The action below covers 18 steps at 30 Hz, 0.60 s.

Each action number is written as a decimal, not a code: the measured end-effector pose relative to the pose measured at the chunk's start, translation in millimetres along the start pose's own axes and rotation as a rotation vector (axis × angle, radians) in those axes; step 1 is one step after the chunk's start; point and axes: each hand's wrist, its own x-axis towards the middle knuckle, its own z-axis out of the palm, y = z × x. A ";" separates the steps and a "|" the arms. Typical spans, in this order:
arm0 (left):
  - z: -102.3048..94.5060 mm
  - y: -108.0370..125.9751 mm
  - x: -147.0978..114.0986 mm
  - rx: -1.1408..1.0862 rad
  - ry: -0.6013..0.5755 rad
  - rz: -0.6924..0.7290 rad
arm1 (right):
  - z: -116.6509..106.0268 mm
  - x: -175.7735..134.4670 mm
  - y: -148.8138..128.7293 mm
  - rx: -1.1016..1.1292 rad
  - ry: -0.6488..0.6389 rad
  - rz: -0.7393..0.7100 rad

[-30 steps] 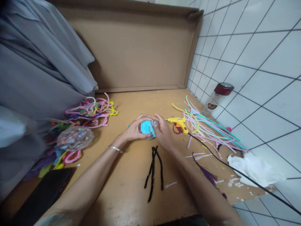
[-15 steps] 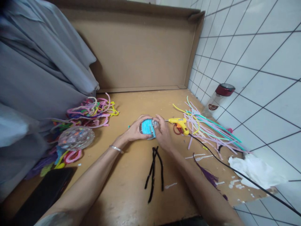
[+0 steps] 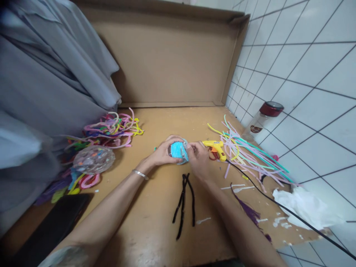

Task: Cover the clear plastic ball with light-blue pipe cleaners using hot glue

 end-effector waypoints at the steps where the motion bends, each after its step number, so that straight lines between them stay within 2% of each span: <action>1: 0.0 -0.1 0.1 0.001 -0.002 0.001 | -0.3 0.2 -2.5 0.006 -0.004 0.017; 7: 0.2 -0.1 0.0 0.012 0.004 0.024 | 0.9 0.8 1.1 0.103 -0.040 0.057; 14: 0.9 0.3 0.6 0.005 0.000 0.003 | -1.4 8.4 16.6 -0.019 -0.090 -0.228; 18: -1.1 2.3 1.5 0.010 -0.018 0.002 | -4.5 8.5 14.7 -0.090 -0.142 -0.317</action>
